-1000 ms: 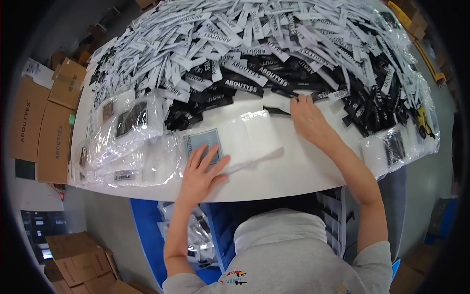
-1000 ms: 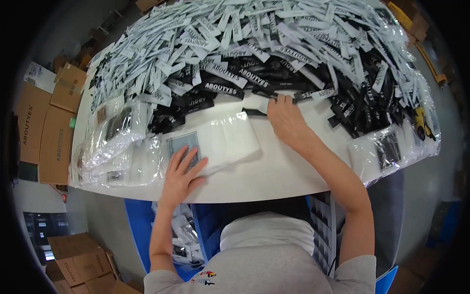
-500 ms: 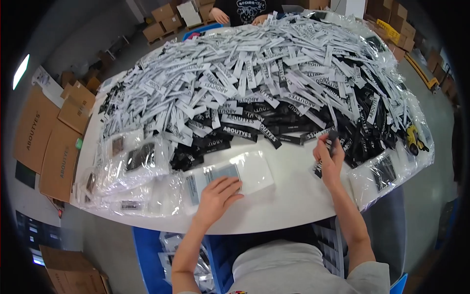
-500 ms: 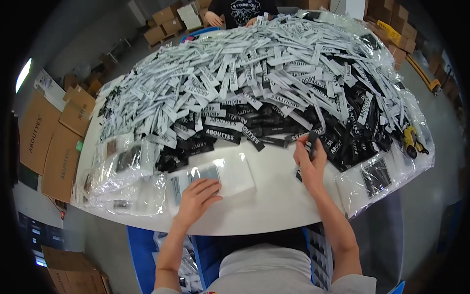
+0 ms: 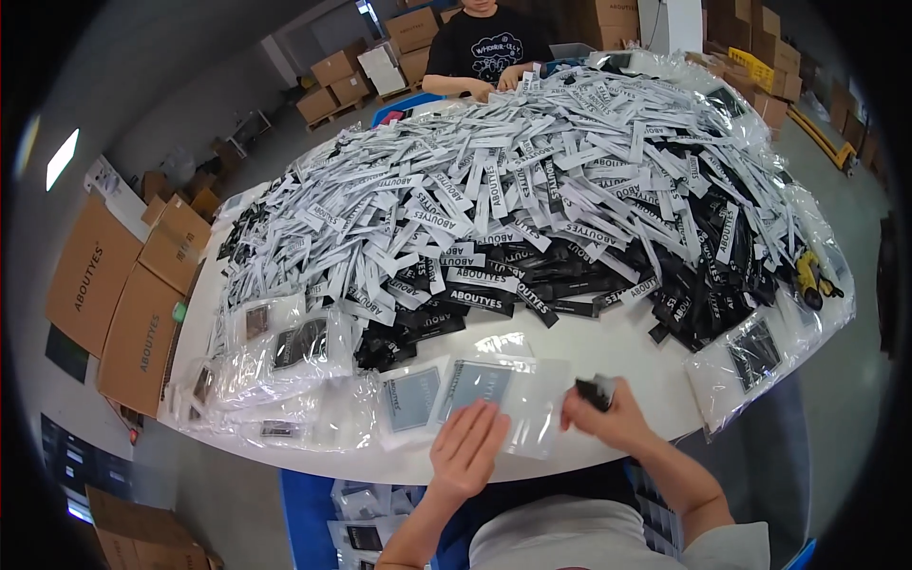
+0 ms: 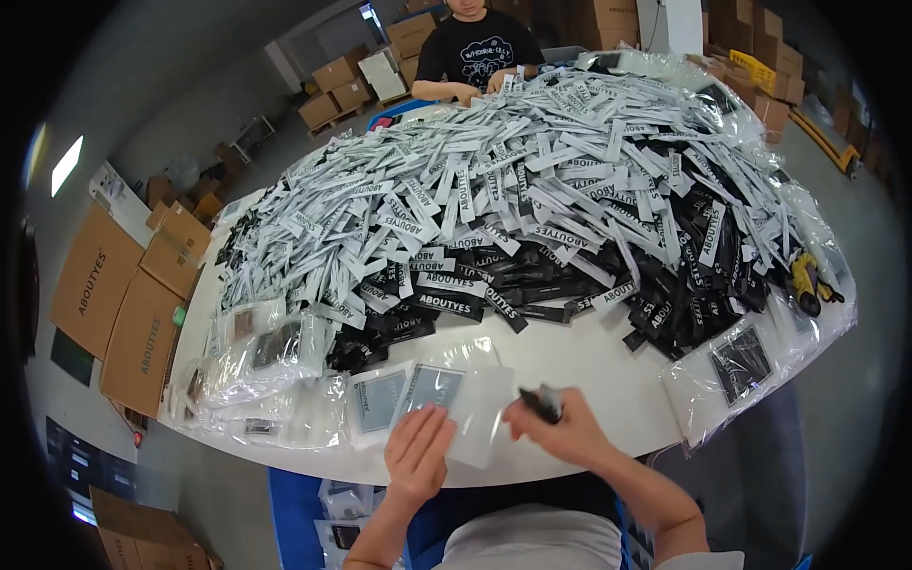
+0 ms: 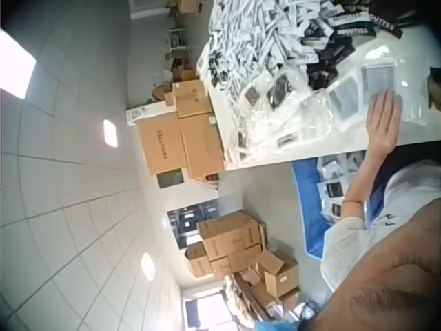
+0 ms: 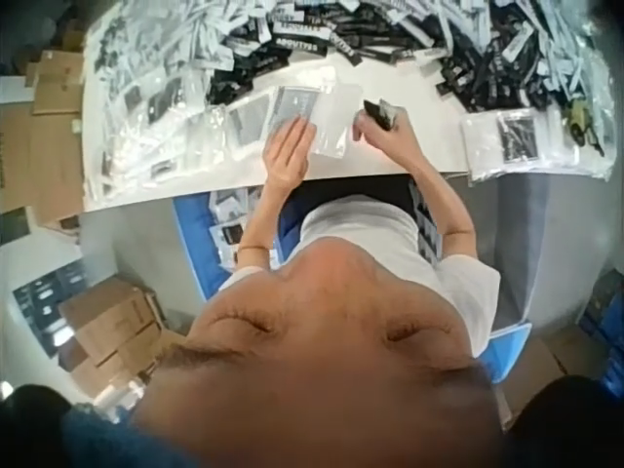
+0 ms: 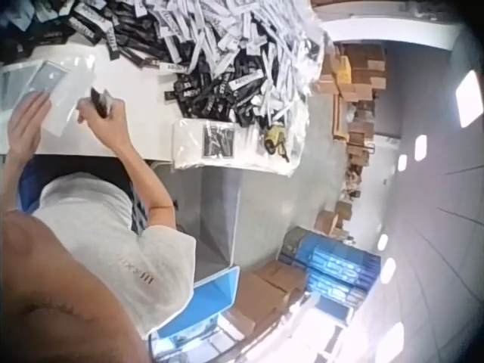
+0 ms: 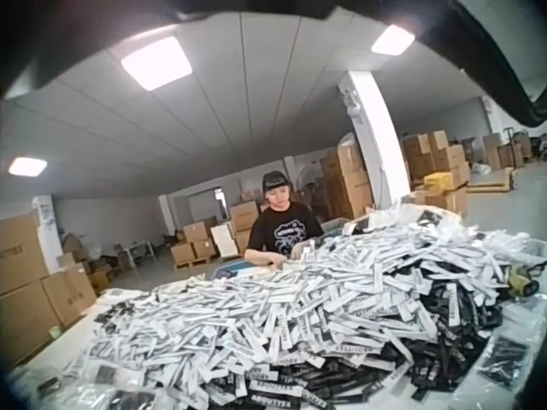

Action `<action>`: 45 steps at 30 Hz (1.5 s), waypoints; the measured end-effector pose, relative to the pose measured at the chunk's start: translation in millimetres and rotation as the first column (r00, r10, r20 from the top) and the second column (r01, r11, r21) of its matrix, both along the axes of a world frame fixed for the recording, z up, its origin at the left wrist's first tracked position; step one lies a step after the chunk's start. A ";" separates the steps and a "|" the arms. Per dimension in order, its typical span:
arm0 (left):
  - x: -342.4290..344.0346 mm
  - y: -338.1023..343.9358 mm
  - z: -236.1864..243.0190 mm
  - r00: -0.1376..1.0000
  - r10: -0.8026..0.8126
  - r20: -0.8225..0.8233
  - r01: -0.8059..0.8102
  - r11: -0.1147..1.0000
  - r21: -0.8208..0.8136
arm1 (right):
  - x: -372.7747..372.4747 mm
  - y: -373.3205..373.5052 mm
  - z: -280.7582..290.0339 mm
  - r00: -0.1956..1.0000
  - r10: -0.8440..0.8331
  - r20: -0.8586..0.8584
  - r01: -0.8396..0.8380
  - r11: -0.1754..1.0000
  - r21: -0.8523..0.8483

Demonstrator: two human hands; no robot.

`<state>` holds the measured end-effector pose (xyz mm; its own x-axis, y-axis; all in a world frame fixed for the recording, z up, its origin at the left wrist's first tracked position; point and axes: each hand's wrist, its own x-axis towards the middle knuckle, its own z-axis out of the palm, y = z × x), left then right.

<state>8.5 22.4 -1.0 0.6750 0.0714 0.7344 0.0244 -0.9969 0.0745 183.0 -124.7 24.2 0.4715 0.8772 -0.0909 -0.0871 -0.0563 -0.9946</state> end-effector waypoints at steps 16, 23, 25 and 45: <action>19.9 -44.3 13.8 0.950 -0.274 -0.149 -0.010 0.451 -0.893 | -9.6 -21.4 -7.3 0.449 -0.116 0.886 -0.168 0.963 0.211; 20.2 -42.3 -7.4 0.998 -0.041 -0.040 0.013 0.838 -0.545 | -8.8 -25.1 -8.4 0.387 -0.237 0.891 -0.120 0.945 0.303; 25.7 -42.8 -12.7 0.999 0.031 -0.012 -0.033 0.873 -0.486 | -6.5 -26.8 -16.0 0.337 -0.331 0.881 -0.057 0.927 0.371; 5.5 -38.8 10.9 0.957 -0.124 -0.263 0.029 0.940 -0.340 | 1.4 -42.7 -0.7 0.961 -0.275 0.029 0.244 0.894 0.376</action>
